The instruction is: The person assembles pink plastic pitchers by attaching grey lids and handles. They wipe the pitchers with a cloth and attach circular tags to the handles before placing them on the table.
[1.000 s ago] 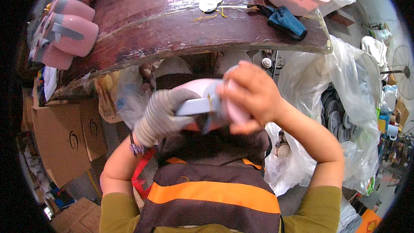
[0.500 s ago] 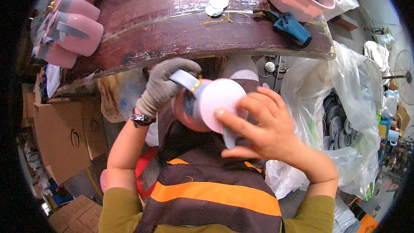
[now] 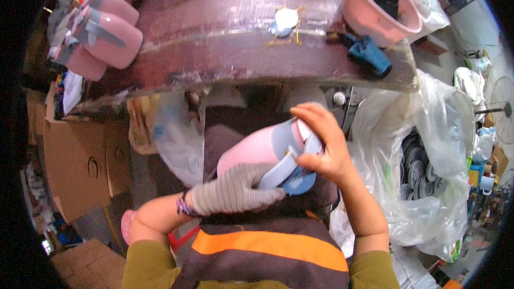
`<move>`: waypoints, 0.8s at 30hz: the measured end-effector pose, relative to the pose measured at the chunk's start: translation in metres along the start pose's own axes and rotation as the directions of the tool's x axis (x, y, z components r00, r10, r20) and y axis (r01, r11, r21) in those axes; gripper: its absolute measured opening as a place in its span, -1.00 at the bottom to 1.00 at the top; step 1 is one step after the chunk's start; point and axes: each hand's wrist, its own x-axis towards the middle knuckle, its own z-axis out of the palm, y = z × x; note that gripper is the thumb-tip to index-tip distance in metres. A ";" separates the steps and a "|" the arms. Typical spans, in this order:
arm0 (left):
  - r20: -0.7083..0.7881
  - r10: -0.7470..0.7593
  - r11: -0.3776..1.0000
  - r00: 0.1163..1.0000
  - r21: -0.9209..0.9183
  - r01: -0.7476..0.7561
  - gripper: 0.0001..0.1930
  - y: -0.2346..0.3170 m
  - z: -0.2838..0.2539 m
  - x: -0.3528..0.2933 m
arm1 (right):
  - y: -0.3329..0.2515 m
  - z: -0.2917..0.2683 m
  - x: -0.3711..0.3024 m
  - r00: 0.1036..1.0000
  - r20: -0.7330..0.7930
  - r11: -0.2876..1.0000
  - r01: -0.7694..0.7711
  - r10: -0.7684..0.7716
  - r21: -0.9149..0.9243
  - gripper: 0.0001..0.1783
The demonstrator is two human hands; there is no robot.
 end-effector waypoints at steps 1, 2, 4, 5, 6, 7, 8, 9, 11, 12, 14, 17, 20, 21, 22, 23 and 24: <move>-0.074 0.033 0.996 0.997 0.080 -0.027 -0.65 0.000 0.006 -0.009 | -0.002 0.005 -0.006 0.999 -0.037 0.998 -0.007 0.009 0.061 0.10; -0.151 0.086 0.985 0.985 0.164 -0.061 -0.65 0.003 0.007 -0.010 | -0.005 0.004 -0.005 0.994 -0.110 0.999 0.019 -0.016 0.027 0.06; -0.297 0.219 0.976 0.929 0.051 -0.213 -0.68 0.032 -0.002 -0.032 | -0.002 0.004 -0.010 0.946 -0.321 0.981 0.017 0.046 0.191 -0.07; -0.364 0.282 0.955 0.888 0.014 -0.298 -0.68 0.048 -0.006 -0.043 | 0.002 0.003 -0.011 0.915 -0.401 0.981 0.044 0.035 0.187 -0.23; -0.487 0.412 0.900 0.770 0.086 -0.428 -0.67 0.058 -0.010 -0.056 | -0.004 0.000 -0.011 0.915 -0.400 0.996 -0.018 0.049 0.082 -0.33; -0.559 0.401 0.880 0.726 0.016 -0.474 -0.68 0.069 -0.014 -0.065 | -0.004 0.003 -0.012 0.923 -0.379 0.996 -0.040 0.066 0.077 -0.39; -0.629 0.509 0.830 0.588 0.177 -0.530 -0.69 0.073 -0.027 -0.066 | -0.004 0.007 -0.013 0.930 -0.359 0.995 -0.060 0.084 0.075 -0.44; -0.671 0.601 0.769 0.433 0.340 -0.541 -0.71 0.076 -0.040 -0.064 | -0.005 0.013 -0.017 0.926 -0.343 0.984 -0.124 0.160 0.124 -0.48; -0.707 0.686 0.702 0.174 0.580 -0.412 -0.76 0.069 -0.078 -0.048 | -0.001 0.028 -0.024 0.930 -0.307 0.976 -0.160 0.200 0.149 -0.55; -0.809 0.564 0.785 0.169 0.461 -0.414 -0.79 0.071 -0.095 -0.044 | -0.002 0.031 -0.027 0.929 -0.294 0.972 -0.190 0.223 0.139 -0.57; -0.863 0.496 0.787 0.102 0.396 -0.473 -0.80 0.060 -0.141 -0.031 | 0.006 0.035 -0.036 0.919 -0.306 0.966 -0.210 0.247 0.149 -0.58; -0.879 0.462 0.826 -0.120 0.476 -0.303 -0.81 0.020 -0.229 -0.020 | 0.013 0.036 -0.045 0.894 -0.334 0.953 -0.260 0.299 0.158 -0.59; -0.907 0.379 0.855 -0.184 0.419 -0.305 -0.72 0.011 -0.295 -0.030 | 0.017 0.034 -0.040 0.886 -0.302 0.935 -0.324 0.353 0.142 -0.61; -0.833 0.488 0.848 -0.262 0.523 -0.084 -0.67 0.006 -0.315 -0.032 | 0.020 0.033 -0.033 0.888 -0.295 0.936 -0.333 0.353 0.116 -0.63; -0.738 0.600 0.797 -0.308 0.586 0.147 -0.62 0.003 -0.331 -0.028 | 0.012 0.032 -0.021 0.897 -0.275 0.937 -0.342 0.347 0.069 -0.63; -0.850 0.481 0.876 -0.214 0.454 0.164 -0.58 0.013 -0.327 -0.019 | 0.005 0.029 -0.010 0.901 -0.284 0.943 -0.332 0.327 0.031 -0.63; -0.841 0.517 0.853 -0.159 0.491 0.177 -0.53 0.001 -0.331 -0.013 | -0.001 0.027 0.003 0.912 -0.280 0.950 -0.312 0.299 0.001 -0.63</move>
